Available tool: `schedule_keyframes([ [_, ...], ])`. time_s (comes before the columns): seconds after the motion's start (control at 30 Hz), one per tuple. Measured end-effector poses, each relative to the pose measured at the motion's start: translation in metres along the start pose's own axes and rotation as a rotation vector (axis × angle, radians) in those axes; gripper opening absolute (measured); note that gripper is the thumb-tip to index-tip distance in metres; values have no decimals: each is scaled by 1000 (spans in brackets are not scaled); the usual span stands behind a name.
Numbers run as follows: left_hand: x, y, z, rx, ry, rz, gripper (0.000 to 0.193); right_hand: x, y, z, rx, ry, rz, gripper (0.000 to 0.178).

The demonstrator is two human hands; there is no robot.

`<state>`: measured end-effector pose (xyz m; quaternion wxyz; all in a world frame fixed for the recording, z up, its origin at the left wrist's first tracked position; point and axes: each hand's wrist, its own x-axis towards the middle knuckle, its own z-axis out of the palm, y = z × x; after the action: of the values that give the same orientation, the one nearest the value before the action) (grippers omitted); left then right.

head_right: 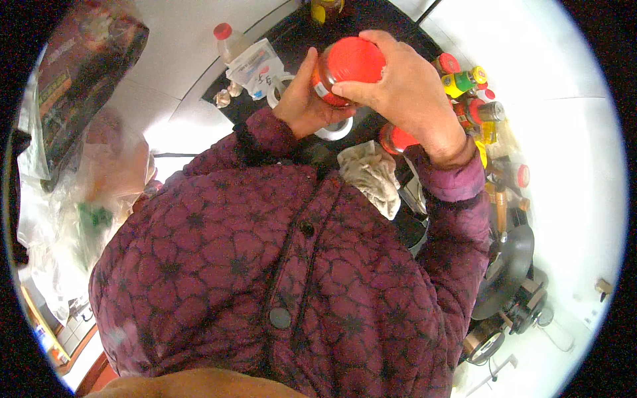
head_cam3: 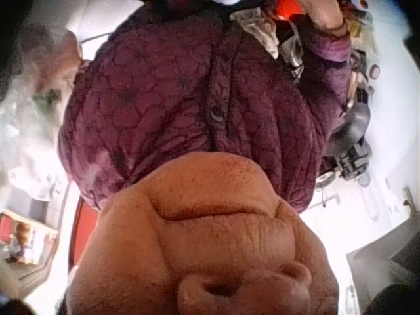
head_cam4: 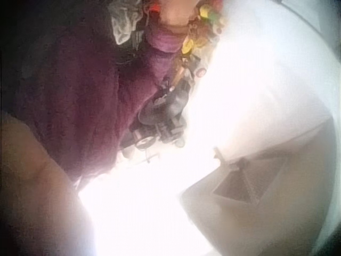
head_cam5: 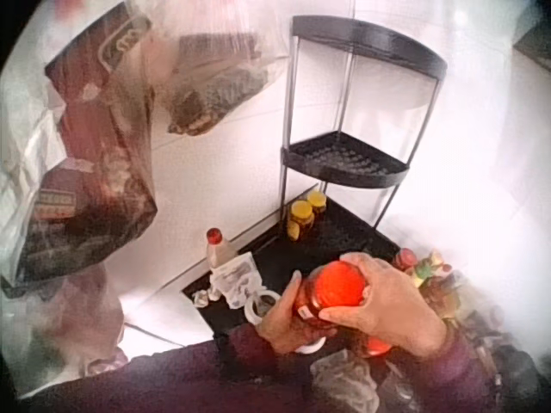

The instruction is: The person washes raw meat in an orange bowl under running water, then moves to a shelf to open several spice jars and pour their contents into a small white bowl. The person returns to the sink area and continues handling the spice jars.

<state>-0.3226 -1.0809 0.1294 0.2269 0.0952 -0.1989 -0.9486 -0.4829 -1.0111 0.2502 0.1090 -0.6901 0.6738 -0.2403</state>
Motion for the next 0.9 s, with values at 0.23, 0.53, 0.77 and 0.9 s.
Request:
schedule_keyframes([
  [0.23, -6, 11, 5, -40, -11, -115, 70, -15, -18, -7, 171, 532, -101, 30],
  [0.53, -16, 3, 6, -29, 133, -201, 62, -15, -12, 31, 15, 155, -449, 33],
  [0.77, -9, 0, -9, -108, 13, -292, 70, -12, 6, 44, 258, 261, -173, 28],
  [0.9, -10, -3, -12, -157, -54, -299, 67, -10, 37, 38, 256, 160, -57, 27],
])
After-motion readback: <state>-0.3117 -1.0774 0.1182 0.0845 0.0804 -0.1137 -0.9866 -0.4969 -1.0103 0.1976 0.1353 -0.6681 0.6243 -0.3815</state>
